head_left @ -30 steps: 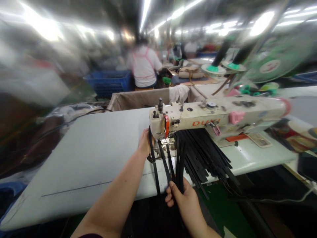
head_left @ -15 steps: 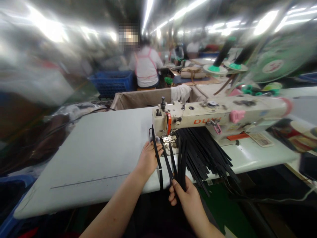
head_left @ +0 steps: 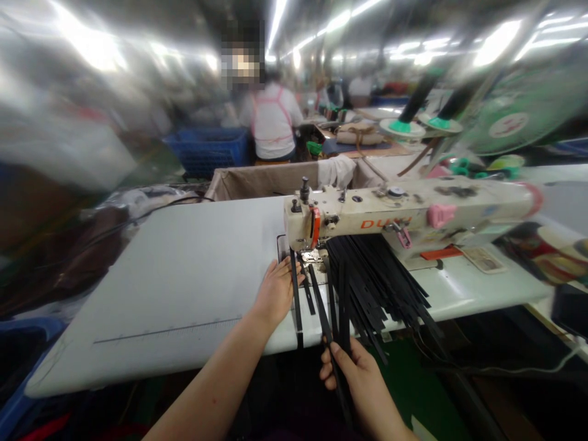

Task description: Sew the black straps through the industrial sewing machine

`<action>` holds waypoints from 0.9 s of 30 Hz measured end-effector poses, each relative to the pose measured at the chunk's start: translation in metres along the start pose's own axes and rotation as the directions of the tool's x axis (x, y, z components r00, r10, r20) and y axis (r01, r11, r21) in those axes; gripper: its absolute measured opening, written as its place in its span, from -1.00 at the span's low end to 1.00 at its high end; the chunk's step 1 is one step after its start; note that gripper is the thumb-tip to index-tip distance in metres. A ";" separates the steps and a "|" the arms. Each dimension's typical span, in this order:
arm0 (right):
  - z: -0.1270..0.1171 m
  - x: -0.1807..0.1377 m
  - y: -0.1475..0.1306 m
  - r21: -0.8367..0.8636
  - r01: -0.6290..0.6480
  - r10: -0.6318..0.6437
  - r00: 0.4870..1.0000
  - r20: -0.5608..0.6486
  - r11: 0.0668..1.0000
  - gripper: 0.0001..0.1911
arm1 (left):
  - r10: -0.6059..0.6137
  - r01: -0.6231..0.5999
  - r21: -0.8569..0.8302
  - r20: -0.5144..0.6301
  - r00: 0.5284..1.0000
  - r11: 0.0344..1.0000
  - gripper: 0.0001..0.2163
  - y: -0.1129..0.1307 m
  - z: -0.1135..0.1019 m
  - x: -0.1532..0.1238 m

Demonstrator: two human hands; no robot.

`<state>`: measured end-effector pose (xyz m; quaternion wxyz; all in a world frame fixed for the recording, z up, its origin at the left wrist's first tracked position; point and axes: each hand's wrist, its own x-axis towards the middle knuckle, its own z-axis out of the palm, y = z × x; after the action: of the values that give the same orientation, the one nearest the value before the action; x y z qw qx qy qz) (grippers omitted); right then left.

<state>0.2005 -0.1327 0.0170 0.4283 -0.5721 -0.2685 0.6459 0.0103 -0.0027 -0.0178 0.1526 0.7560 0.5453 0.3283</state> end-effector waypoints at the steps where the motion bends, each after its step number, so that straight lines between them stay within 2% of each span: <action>1: 0.000 0.000 0.000 0.002 -0.001 0.001 1.000 0.006 1.000 -0.40 | 0.002 -0.002 0.001 0.001 1.000 1.000 -0.73 0.000 0.000 0.000; 6: 0.002 0.000 0.002 0.003 -0.027 0.027 0.999 0.032 1.000 -0.34 | 0.014 -0.014 0.029 0.011 1.000 0.999 -0.74 0.001 -0.001 0.000; 17: 0.003 -0.001 -0.001 -0.031 -0.015 0.016 0.999 0.034 0.999 -0.39 | 0.055 -0.053 0.048 -0.027 0.998 0.997 -0.75 -0.001 0.001 -0.001; 27: 0.003 0.002 -0.001 -0.032 -0.015 0.016 0.999 0.028 0.999 -0.35 | 0.075 -0.071 0.088 -0.043 0.996 0.994 -0.76 -0.003 0.004 -0.001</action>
<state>0.1973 -0.1299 0.0170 0.4103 -0.5718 -0.2802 0.6528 0.0107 -0.0018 -0.0223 0.0951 0.7735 0.5345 0.3270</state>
